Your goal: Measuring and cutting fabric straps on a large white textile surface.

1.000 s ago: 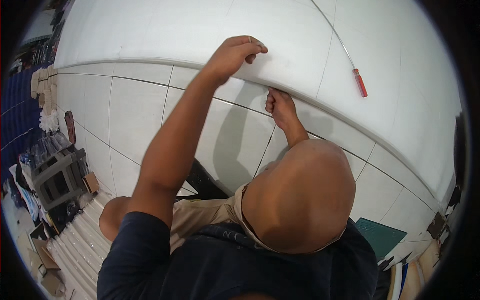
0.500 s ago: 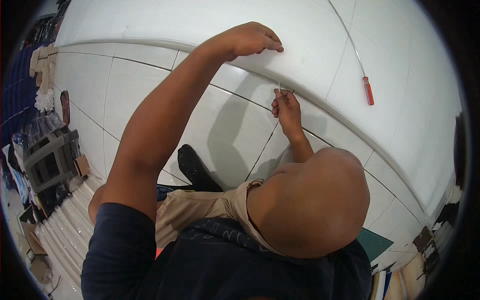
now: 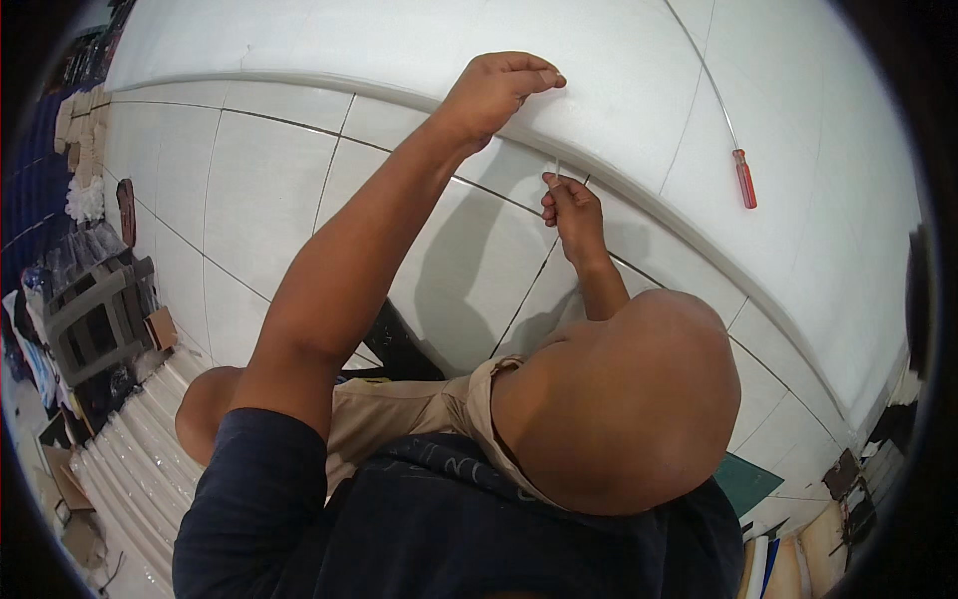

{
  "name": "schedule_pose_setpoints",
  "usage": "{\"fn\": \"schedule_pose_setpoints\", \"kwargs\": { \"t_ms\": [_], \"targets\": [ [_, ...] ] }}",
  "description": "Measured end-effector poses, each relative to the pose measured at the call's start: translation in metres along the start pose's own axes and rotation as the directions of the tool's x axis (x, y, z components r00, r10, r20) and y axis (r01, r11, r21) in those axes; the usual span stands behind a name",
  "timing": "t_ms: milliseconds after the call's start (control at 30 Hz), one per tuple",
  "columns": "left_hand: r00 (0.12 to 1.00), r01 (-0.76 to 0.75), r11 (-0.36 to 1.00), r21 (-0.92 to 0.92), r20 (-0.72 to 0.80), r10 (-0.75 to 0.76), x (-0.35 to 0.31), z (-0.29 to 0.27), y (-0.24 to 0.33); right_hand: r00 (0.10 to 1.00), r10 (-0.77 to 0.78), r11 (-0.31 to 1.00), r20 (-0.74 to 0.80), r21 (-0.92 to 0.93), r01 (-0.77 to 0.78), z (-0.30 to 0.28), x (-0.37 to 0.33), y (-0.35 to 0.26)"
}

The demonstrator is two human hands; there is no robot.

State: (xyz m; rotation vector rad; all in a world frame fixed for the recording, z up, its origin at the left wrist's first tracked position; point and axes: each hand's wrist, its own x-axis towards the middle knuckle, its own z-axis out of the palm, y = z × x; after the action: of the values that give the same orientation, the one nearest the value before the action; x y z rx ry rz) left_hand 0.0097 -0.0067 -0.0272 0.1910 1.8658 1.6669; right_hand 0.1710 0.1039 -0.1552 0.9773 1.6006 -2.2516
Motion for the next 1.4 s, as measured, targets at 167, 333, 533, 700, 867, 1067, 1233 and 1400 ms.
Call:
{"fn": "schedule_pose_setpoints", "kwargs": {
  "t_ms": [167, 333, 533, 700, 867, 1067, 1233, 1400],
  "targets": [
    [0.999, -0.024, 0.996, -0.081, -0.031, 0.022, -0.005, 0.002, 0.000, 0.999, 0.039, 0.999, 0.010, -0.030, -0.039, -0.002, 0.001, -0.001],
    [0.999, -0.016, 0.992, -0.124, -0.048, 0.010, -0.006, 0.003, 0.001, 1.000, 0.031, 0.999, -0.004, -0.025, -0.031, -0.002, -0.002, 0.001],
    [0.998, -0.003, 0.995, -0.103, -0.060, -0.003, -0.005, 0.003, -0.002, 0.999, -0.022, 0.997, 0.025, -0.075, 0.024, -0.003, -0.010, 0.001],
    [0.995, -0.080, 0.990, -0.120, -0.069, 0.072, -0.003, 0.004, -0.005, 0.999, -0.046, 0.996, 0.000, -0.083, 0.046, -0.004, -0.014, 0.001],
    [0.986, -0.097, 0.995, -0.003, -0.136, 0.095, -0.004, -0.002, -0.003, 0.986, 0.072, 0.752, 0.153, -0.657, 0.047, -0.016, -0.031, -0.020],
    [0.991, -0.089, 0.994, 0.066, -0.094, 0.095, -0.003, -0.009, 0.008, 0.895, -0.418, 0.678, 0.154, -0.603, 0.420, -0.021, -0.065, -0.153],
    [0.991, -0.136, 0.971, 0.196, 0.020, 0.135, 0.009, -0.009, 0.013, 0.727, -0.581, 0.337, 0.367, -0.704, 0.625, -0.002, 0.002, -0.183],
    [0.981, -0.141, 0.876, 0.461, 0.186, 0.060, 0.017, -0.017, 0.028, 0.851, -0.363, 0.480, 0.379, -0.707, 0.520, -0.005, 0.029, -0.171]
  ]
}}
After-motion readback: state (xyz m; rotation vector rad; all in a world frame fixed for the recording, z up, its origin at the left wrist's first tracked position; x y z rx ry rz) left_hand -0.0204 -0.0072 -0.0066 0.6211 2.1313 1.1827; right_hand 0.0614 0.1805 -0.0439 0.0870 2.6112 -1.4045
